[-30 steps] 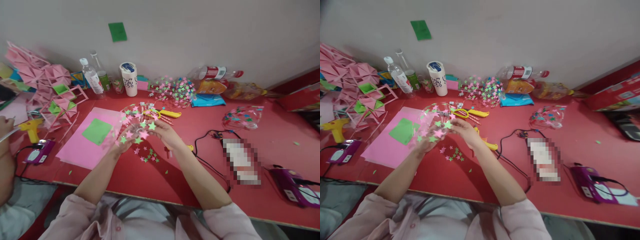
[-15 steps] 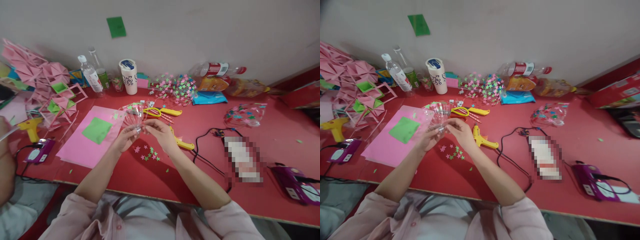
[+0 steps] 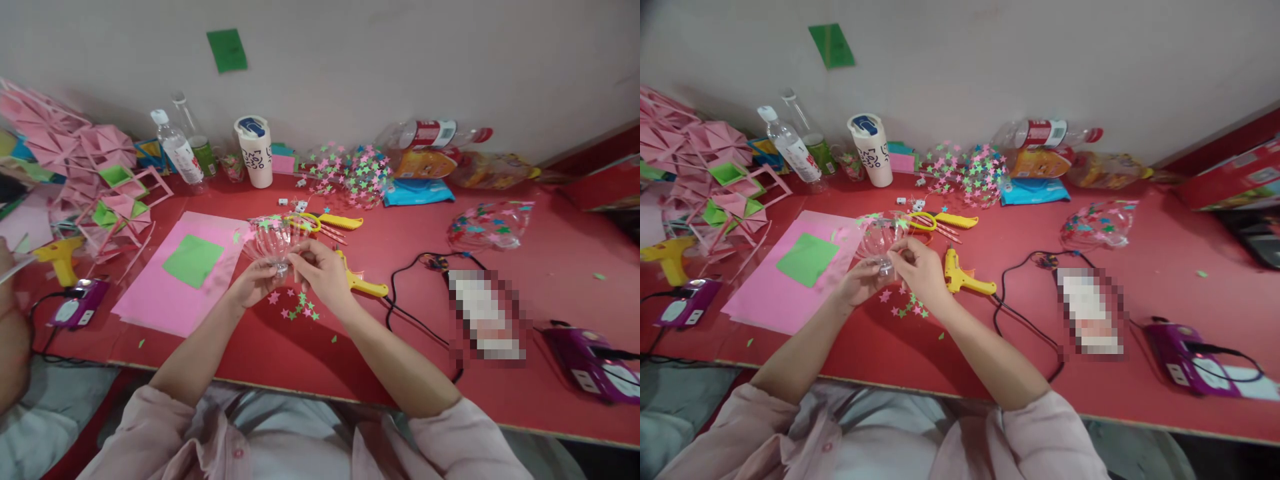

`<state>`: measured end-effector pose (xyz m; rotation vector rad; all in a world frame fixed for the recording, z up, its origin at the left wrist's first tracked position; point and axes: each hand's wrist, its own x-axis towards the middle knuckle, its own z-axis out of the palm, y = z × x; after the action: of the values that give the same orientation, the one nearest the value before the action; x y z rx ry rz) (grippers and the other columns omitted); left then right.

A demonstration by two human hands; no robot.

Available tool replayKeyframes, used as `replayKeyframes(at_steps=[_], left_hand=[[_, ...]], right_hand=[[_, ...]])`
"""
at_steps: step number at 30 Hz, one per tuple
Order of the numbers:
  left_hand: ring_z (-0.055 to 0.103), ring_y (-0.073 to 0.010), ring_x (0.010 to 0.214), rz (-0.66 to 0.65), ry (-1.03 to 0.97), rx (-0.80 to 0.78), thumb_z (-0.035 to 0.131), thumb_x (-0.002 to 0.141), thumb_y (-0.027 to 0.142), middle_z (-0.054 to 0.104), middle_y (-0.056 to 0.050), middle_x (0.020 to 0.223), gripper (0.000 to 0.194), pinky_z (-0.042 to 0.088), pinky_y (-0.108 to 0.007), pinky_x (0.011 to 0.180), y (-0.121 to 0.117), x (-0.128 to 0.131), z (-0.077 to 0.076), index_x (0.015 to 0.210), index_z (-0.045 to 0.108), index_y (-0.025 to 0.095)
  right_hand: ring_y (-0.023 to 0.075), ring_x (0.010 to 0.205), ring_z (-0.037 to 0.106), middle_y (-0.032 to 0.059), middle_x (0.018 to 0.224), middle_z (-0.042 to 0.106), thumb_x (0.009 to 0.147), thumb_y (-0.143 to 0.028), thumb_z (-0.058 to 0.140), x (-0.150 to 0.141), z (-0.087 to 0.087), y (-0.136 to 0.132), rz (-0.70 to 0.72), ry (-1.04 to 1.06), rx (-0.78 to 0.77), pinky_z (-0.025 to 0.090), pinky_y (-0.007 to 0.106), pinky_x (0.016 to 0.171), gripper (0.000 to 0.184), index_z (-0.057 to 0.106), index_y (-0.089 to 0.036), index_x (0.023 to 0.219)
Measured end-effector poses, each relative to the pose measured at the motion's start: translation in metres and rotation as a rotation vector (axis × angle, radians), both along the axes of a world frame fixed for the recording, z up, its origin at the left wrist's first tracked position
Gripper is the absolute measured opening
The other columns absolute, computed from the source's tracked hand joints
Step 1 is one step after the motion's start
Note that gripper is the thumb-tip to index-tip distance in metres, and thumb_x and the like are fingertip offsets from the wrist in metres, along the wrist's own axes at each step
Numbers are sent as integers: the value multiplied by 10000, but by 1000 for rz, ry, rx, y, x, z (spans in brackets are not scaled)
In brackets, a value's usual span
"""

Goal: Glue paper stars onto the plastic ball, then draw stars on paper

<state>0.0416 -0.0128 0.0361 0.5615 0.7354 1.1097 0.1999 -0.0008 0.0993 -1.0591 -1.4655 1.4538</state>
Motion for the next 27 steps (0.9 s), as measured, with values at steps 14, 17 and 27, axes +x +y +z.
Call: replayKeyframes(at_steps=[14,17,27], left_hand=[[617,-108,680,-20,25,42,832,536,176,686,-28,758,312,500,-197,648,0,-2,-5,821,719,123],[613,-109,672,-17,21,52,837,533,185,672,-21,723,299,493,-198,643,0,-3,-6,796,709,119],[551,-73,585,-18,5,42,802,571,175,633,-2,663,236,448,-178,562,0,-6,-6,779,706,120]], right_hand=[[41,317,399,-101,459,494,832,-285,561,-2,7,-9,7,63,-7,312,185,345,78,523,-229,793],[40,322,396,-105,469,491,835,-282,552,-1,7,-9,39,51,2,310,180,344,63,534,-223,823],[55,459,434,-75,541,494,839,-256,562,3,3,0,81,-127,229,344,197,462,84,614,-192,858]])
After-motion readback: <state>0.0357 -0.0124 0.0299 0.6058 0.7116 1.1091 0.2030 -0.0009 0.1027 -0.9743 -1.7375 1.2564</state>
